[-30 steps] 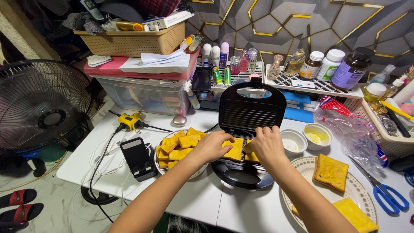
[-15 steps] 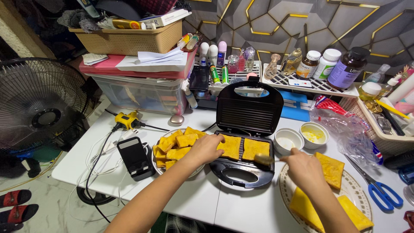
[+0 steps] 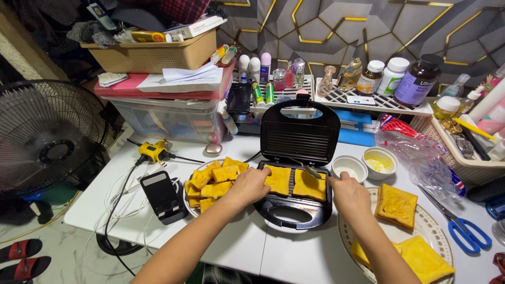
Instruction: The person toasts yellow-coated bread slices in an electric sandwich press, opening the lid and removing finished pieces. They use a spoon to spread filling between bread slices and stack the finished sandwiches on a plate.
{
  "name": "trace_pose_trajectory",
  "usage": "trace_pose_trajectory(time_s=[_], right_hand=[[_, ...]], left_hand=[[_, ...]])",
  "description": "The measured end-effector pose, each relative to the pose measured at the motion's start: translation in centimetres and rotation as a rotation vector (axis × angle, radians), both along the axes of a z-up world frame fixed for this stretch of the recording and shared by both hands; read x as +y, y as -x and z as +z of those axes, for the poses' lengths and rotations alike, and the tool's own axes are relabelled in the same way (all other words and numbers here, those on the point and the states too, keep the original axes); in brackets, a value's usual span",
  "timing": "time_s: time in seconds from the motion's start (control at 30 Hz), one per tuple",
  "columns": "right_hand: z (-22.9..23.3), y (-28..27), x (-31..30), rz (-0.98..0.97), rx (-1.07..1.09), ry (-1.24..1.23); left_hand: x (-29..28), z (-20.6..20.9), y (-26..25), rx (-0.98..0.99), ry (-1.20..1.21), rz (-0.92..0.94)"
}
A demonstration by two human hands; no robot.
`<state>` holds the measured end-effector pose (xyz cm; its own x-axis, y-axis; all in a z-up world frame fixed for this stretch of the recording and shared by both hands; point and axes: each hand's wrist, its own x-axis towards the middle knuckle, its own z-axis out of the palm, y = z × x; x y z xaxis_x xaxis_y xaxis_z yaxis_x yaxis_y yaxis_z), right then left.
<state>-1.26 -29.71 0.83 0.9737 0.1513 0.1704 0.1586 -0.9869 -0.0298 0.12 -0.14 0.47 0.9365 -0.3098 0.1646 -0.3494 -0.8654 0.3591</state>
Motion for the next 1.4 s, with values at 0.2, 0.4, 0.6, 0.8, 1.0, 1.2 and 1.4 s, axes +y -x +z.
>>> trace_pose_trajectory(time_s=[0.2, 0.4, 0.6, 0.8, 1.0, 1.2, 1.4], right_hand=[[-0.1, 1.7, 0.3, 0.110, 0.065, 0.052], [1.2, 2.8, -2.7, -0.089, 0.164, -0.010], [2.1, 4.6, -2.6, -0.040, 0.287, 0.012], [2.6, 3.1, -3.7, -0.047, 0.126, 0.058], [1.3, 3.4, -2.5, 0.131, 0.094, 0.097], [5.0, 4.0, -5.5, 0.006, 0.137, -0.151], [7.6, 3.9, -9.6, -0.165, -0.025, -0.236]], left_hand=[[-0.4, 3.0, -0.3, -0.037, 0.112, -0.015], [-0.5, 6.4, -2.3, -0.243, 0.225, -0.013], [-3.0, 9.1, -5.8, -0.575, 0.314, -0.068], [-5.6, 11.1, -11.5, -0.713, 0.233, -0.042], [-6.7, 9.7, -15.3, -0.503, 0.113, -0.047], [-6.2, 9.1, -16.2, -0.649, 0.129, -0.127], [-4.9, 11.4, -12.4, -0.636, 0.038, -0.326]])
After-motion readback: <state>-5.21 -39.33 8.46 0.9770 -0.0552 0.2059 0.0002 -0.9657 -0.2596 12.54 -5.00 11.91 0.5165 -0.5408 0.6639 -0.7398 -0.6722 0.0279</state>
